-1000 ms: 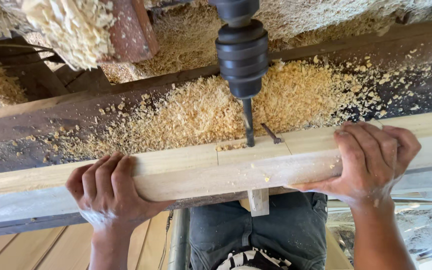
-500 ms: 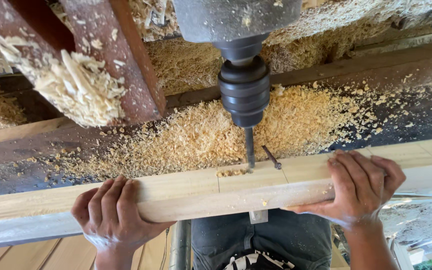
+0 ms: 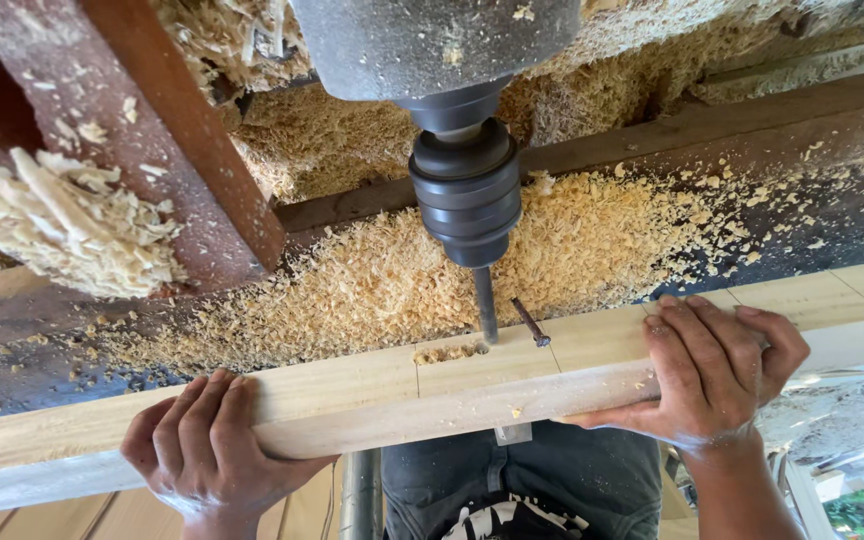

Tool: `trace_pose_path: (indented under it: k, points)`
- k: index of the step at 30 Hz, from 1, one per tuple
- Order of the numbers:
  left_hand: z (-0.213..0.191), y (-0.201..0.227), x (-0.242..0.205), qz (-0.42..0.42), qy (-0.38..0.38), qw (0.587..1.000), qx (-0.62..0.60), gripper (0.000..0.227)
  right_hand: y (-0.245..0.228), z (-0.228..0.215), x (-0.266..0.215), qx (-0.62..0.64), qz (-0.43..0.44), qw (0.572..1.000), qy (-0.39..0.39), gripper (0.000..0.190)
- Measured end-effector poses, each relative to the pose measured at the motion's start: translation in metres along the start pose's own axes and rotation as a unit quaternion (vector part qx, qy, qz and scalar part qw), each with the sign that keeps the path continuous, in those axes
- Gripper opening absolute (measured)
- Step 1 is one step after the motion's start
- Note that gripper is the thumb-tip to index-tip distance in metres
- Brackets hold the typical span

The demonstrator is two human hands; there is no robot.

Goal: The person uses a drill press to bore multiple holes into a long wooden plank. They hold the plank steady with both hands, aligning it under the drill bit and repositioning it to create a series of holes along its length.

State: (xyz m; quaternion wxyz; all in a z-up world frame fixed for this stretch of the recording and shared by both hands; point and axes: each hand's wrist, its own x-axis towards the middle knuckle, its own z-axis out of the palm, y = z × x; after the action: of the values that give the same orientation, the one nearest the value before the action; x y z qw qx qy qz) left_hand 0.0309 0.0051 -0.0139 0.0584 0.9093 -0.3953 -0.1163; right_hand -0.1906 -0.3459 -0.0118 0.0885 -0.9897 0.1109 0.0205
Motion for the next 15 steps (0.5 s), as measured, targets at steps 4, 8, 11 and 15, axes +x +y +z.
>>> trace_pose_path:
  k: [4, 8, 11, 15]
  points:
    - [-0.001, -0.003, -0.003, 0.000, 0.005, 1.000, 0.003, 0.081, -0.004, -0.002, 0.011, -0.003, -0.004, 1.000, 0.003, 0.088]
    - [0.006, -0.006, 0.004, 0.004, 0.015, 1.000, 0.000, 0.079, -0.003, -0.002, 0.016, -0.010, -0.002, 1.000, -0.002, 0.088]
    - [-0.002, -0.008, 0.002, -0.002, 0.003, 1.000, 0.003, 0.082, -0.004, -0.003, 0.013, -0.001, -0.012, 1.000, -0.006, 0.089]
    - [-0.006, -0.007, 0.007, -0.006, -0.004, 1.000, 0.006, 0.082, 0.002, 0.002, 0.012, 0.010, -0.019, 1.000, 0.017, 0.091]
